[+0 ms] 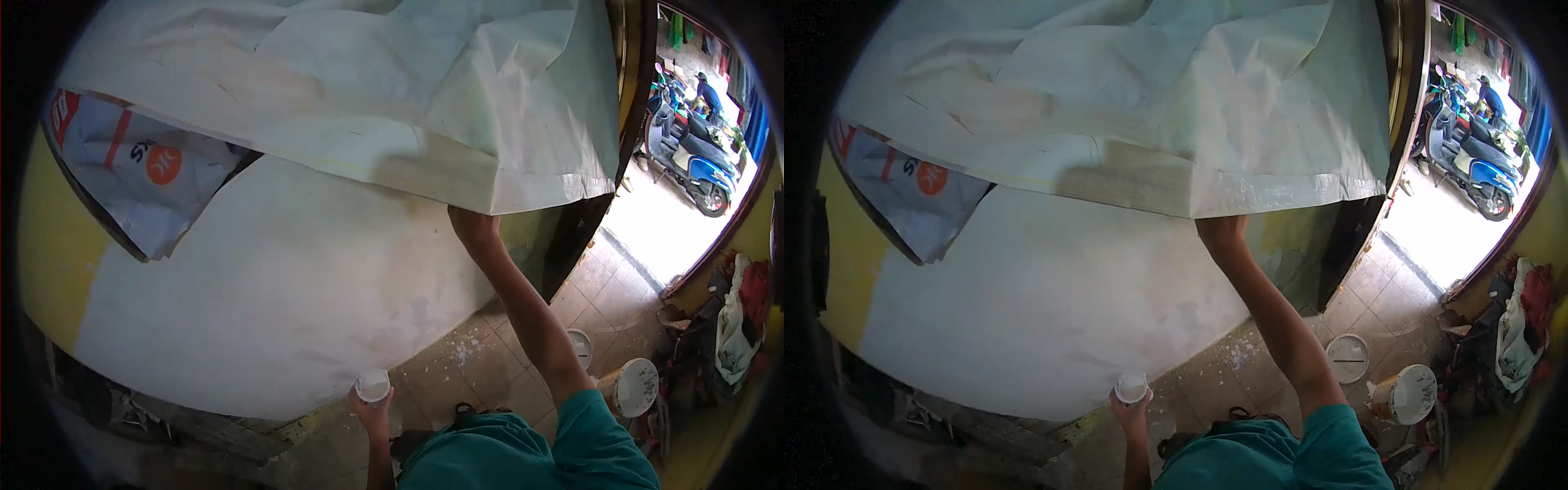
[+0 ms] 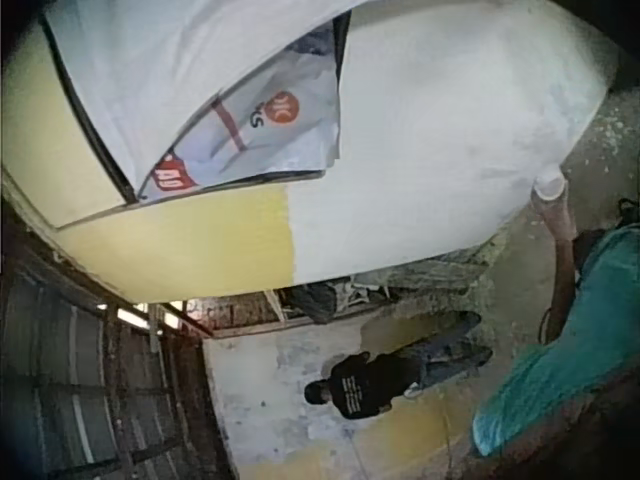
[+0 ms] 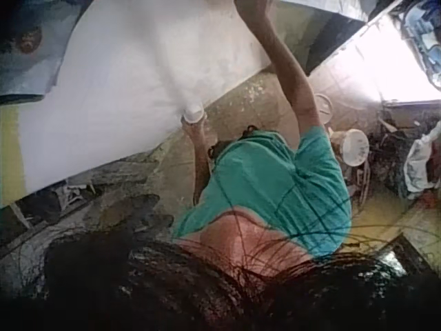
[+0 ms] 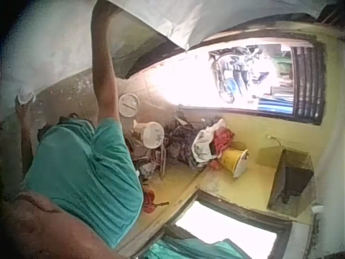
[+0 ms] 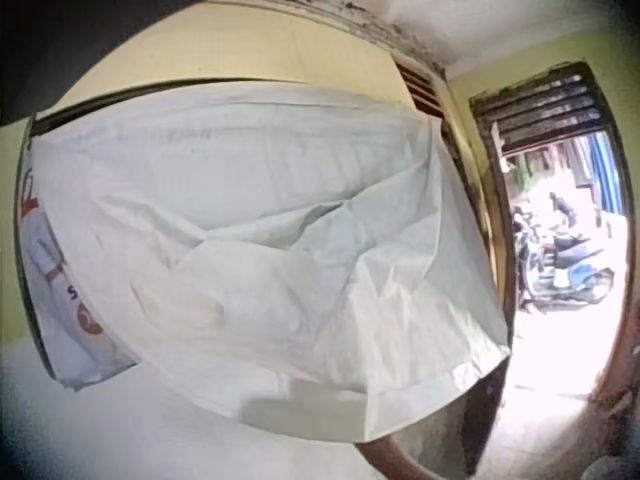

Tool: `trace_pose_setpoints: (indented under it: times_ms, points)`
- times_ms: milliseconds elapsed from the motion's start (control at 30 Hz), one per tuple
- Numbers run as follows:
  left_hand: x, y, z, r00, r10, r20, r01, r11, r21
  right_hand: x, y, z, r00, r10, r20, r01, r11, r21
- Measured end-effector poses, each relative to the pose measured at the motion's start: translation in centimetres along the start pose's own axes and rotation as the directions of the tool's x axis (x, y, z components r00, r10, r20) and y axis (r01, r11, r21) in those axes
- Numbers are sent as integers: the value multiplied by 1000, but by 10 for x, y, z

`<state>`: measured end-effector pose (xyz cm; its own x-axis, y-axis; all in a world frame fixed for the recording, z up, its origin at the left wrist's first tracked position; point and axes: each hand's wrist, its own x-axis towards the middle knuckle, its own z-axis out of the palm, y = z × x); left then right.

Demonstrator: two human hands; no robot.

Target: The person dips a brush into a cup of liquid and applies it to a wall, lifting a plastic sheet to reach the area behind it before moving to a different wall to continue.

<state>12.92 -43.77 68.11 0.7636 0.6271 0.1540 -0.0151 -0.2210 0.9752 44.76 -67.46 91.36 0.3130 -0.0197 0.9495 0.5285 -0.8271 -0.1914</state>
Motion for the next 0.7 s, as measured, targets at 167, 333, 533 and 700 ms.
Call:
trace_pose_setpoints:
  times_ms: [167, 333, 533, 700]
  points:
    - [-1, 4, 0, 999, -44, 4, 45, 996, -79, -80, -38, 8, 750, 337, 569, -361, 929, -74]
    - [2, 35, 1, 995, -98, -6, 98, 994, -49, -188, -13, 22, 408, 271, 872, -223, 956, -193]
    - [1, 9, -19, 994, -74, -84, 69, 996, -65, -77, -21, 14, 791, 328, 517, -281, 945, -170]
    - [0, 3, -23, 993, -76, -87, 66, 992, -107, -43, -20, 3, 951, 256, 174, -273, 959, 79]
